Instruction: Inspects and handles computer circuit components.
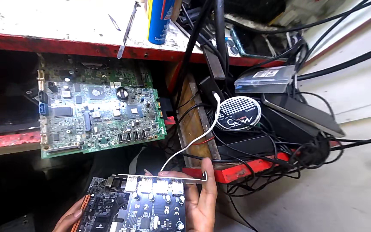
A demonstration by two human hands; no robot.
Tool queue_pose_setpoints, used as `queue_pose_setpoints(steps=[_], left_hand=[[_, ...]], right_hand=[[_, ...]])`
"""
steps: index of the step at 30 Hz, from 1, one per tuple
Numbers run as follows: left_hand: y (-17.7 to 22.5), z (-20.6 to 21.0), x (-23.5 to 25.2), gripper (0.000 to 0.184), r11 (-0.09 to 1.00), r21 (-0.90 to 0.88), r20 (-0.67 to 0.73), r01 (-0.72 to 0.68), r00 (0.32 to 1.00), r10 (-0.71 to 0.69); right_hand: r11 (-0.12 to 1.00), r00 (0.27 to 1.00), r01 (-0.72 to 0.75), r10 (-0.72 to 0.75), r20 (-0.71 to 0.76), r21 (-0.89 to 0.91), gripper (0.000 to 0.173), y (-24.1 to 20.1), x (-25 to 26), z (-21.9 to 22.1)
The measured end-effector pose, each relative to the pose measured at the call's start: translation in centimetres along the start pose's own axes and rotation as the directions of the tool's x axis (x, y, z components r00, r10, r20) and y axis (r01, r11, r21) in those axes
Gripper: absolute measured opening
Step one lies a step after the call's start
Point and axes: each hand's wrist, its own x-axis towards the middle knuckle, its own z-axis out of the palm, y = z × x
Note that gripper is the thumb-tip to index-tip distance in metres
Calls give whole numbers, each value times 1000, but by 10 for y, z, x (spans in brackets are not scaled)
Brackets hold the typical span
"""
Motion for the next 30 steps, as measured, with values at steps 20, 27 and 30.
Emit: queue_pose_setpoints(steps=[20, 27, 30], left_hand=[[0, 0, 0, 35, 1000, 12, -15, -6, 1000, 6], [3, 4, 0, 33, 1000, 27, -11, -4, 1000, 4], [3, 4, 0, 32, 1000, 29, -5, -11, 1000, 11]], right_hand=[[921, 998, -55, 40, -49, -385, 79, -9, -3, -4], [922, 996, -70, 43, -78, -380, 76, -7, -4, -5], [910, 994, -85, 50, -96, -406, 72, -7, -3, -5]])
